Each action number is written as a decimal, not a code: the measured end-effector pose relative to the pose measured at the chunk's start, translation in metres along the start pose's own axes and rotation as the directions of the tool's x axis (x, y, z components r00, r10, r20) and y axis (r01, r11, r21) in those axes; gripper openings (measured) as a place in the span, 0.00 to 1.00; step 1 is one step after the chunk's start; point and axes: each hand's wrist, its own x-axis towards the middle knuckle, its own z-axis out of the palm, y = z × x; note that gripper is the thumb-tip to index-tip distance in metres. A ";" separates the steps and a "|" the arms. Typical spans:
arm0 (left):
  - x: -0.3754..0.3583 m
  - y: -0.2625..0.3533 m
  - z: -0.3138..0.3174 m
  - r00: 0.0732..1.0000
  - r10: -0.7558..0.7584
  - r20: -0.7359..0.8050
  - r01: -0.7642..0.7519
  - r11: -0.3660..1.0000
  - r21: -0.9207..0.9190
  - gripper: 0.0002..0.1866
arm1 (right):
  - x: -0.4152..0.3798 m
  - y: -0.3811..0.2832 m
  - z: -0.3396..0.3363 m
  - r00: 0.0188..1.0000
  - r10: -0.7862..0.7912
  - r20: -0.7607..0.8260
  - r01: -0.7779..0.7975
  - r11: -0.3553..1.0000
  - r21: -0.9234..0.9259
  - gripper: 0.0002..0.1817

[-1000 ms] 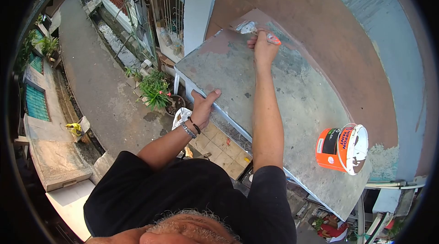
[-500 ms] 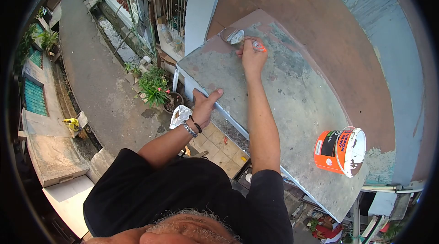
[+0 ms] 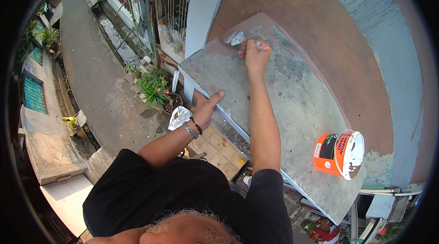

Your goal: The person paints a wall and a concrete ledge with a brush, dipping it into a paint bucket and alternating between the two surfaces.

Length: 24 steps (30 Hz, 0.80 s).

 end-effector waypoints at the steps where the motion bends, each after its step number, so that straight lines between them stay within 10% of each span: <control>1: 0.000 0.001 0.001 1.000 0.009 0.003 -0.009 1.000 -0.006 0.44 | -0.001 -0.003 0.001 1.000 0.006 0.028 -0.006 1.000 -0.003 0.11; 24: 0.004 -0.005 -0.007 0.995 -0.046 0.087 0.050 0.998 -0.042 0.39 | 0.001 -0.011 0.013 0.982 -0.138 -0.126 0.129 0.988 -0.079 0.10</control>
